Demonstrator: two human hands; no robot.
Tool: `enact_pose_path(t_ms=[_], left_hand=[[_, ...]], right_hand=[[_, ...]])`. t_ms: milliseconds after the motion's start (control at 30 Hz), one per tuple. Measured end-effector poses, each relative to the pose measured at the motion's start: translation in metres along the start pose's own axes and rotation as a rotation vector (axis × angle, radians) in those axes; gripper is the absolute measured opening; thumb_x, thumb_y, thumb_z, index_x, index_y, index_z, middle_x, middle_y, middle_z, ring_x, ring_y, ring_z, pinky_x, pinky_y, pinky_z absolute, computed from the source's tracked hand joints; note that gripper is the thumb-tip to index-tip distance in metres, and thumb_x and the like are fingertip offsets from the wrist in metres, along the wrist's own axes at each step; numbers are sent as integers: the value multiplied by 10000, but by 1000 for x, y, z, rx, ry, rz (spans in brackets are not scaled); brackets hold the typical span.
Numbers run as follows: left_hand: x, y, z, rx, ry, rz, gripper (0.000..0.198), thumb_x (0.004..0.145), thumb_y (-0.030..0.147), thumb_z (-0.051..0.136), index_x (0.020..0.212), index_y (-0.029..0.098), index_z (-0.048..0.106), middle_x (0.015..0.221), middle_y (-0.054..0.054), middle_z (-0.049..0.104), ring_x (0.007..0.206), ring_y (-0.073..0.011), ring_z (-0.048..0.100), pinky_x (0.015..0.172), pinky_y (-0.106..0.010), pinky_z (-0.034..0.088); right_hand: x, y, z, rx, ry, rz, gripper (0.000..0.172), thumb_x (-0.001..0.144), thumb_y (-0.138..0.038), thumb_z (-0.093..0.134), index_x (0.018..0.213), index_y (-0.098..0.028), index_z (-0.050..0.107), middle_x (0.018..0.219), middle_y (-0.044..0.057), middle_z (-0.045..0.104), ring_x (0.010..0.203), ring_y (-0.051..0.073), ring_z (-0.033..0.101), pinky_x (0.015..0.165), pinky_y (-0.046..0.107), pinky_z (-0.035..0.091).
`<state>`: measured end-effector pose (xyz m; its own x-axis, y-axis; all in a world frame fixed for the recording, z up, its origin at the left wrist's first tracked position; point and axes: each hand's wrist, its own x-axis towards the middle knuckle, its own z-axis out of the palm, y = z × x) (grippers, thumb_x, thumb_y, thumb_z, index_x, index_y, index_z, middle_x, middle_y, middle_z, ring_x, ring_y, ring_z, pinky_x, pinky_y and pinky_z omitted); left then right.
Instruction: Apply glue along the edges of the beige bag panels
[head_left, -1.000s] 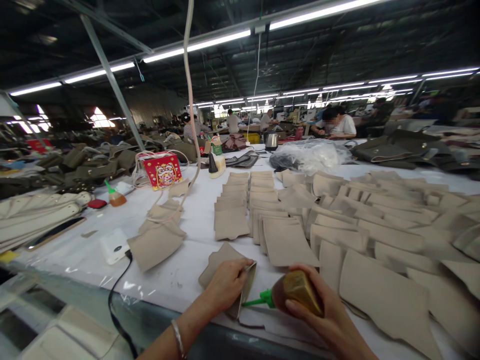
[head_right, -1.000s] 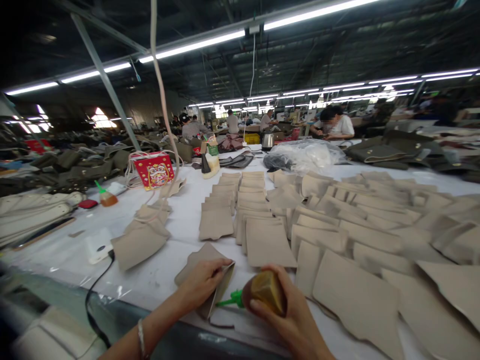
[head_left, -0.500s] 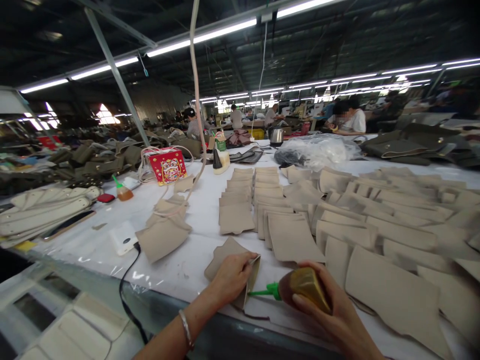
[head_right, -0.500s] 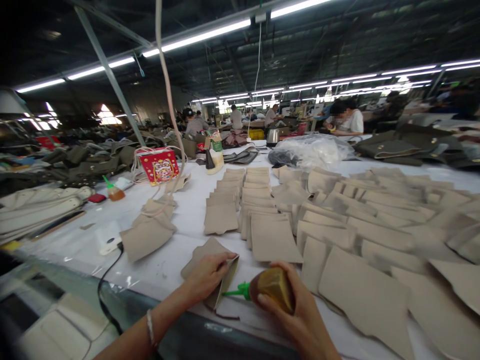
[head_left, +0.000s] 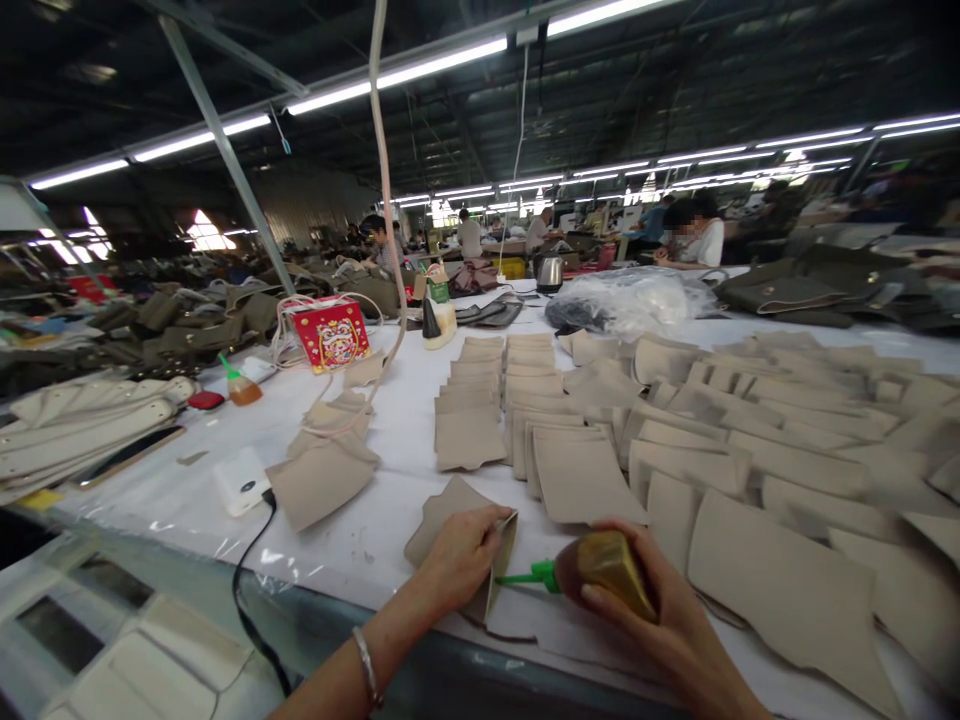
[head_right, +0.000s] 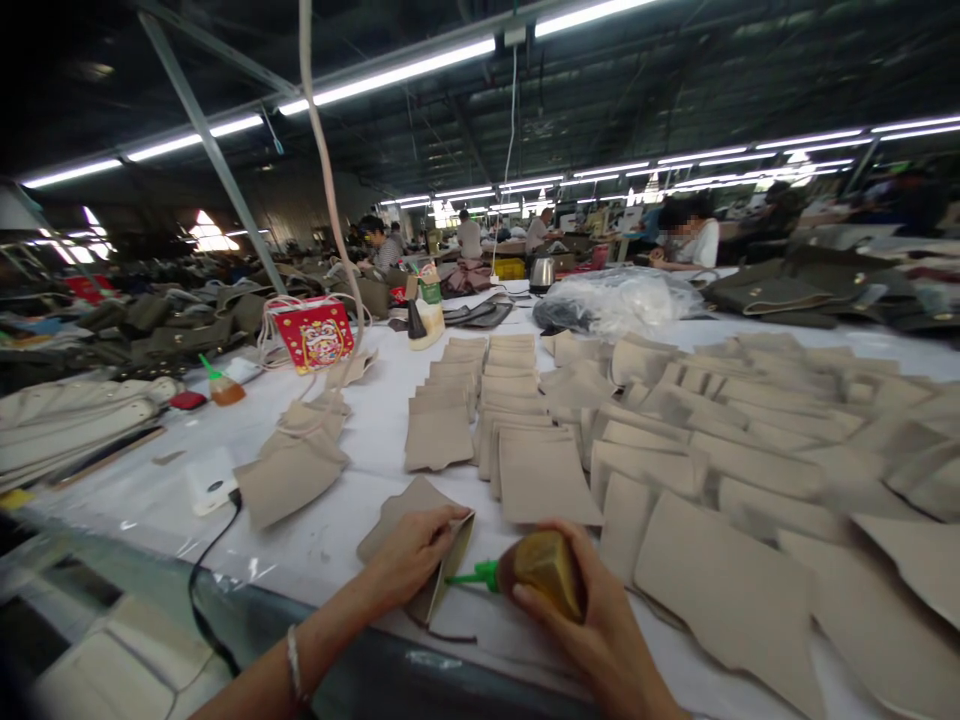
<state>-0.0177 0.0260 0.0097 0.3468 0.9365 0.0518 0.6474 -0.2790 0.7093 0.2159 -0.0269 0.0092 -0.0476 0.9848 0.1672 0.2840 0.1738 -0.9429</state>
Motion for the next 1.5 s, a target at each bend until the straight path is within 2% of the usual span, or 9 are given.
enact_pose_path(t_ms=[133, 333, 500, 700, 933, 1000, 1133, 1367, 1500], left_hand=[[1, -2, 1, -12, -7, 12, 414, 855, 147, 401, 1185, 204, 645, 1207, -18, 664, 1145, -171, 591, 1027, -285, 412], [1, -1, 0, -29, -5, 6, 415, 861, 162, 398, 1194, 212, 641, 1204, -13, 665, 1139, -171, 596, 1015, -289, 424], [2, 0, 0, -9, -14, 10, 430, 834, 136, 403, 1172, 221, 655, 1175, -5, 680, 1114, -168, 609, 1004, -282, 431], [3, -2, 2, -22, -3, 10, 423, 825, 138, 419, 1163, 218, 660, 1180, -1, 678, 1120, -168, 605, 1011, -282, 424], [3, -1, 1, -21, -18, 9, 430, 818, 132, 410, 1145, 235, 670, 1144, -2, 694, 1075, -169, 626, 977, -280, 445], [3, 1, 0, -18, -19, -4, 428, 813, 136, 416, 1146, 222, 671, 1137, -13, 697, 1065, -178, 630, 968, -283, 449], [3, 4, -2, -17, -13, -31, 423, 815, 150, 418, 1148, 205, 673, 1063, -24, 722, 980, -190, 653, 939, -289, 459], [1, 4, -2, -46, -4, -17, 427, 816, 156, 417, 1162, 189, 666, 1067, -42, 718, 974, -193, 647, 922, -286, 450], [1, 3, -2, -35, 5, -25, 427, 818, 165, 414, 1166, 180, 662, 911, -44, 732, 842, -195, 651, 844, -296, 464]], right_hand=[[5, 2, -2, -80, 126, -52, 506, 786, -479, 688, 1185, -226, 504, 1047, 23, 606, 882, 250, 601, 788, 302, 448], [3, 4, -1, 34, -29, -31, 509, 787, -466, 687, 1192, -219, 502, 1035, 19, 603, 914, 252, 596, 803, 283, 460], [15, 5, -8, -127, 119, -75, 503, 826, -484, 660, 1213, -225, 468, 1088, 36, 594, 941, 261, 592, 816, 321, 450], [11, 6, -4, -69, 20, -93, 478, 803, -460, 675, 1185, -226, 508, 1110, 31, 595, 963, 256, 590, 833, 302, 451], [20, 8, -7, -193, 156, -139, 504, 826, -492, 653, 1212, -219, 477, 1086, 51, 600, 928, 276, 602, 829, 352, 463], [16, 6, -6, -170, 115, -114, 492, 830, -486, 653, 1210, -224, 479, 1086, 43, 599, 924, 266, 603, 808, 334, 464], [7, 2, -3, -39, -68, -36, 497, 820, -475, 683, 1196, -217, 486, 1105, 47, 607, 972, 270, 595, 803, 305, 474], [-3, -6, 0, 22, -6, 17, 516, 765, -473, 707, 1174, -217, 525, 1033, 25, 623, 906, 260, 609, 776, 288, 476], [-6, -5, 1, 24, -36, 33, 516, 771, -481, 707, 1173, -213, 528, 1057, 38, 625, 930, 270, 609, 752, 282, 496]])
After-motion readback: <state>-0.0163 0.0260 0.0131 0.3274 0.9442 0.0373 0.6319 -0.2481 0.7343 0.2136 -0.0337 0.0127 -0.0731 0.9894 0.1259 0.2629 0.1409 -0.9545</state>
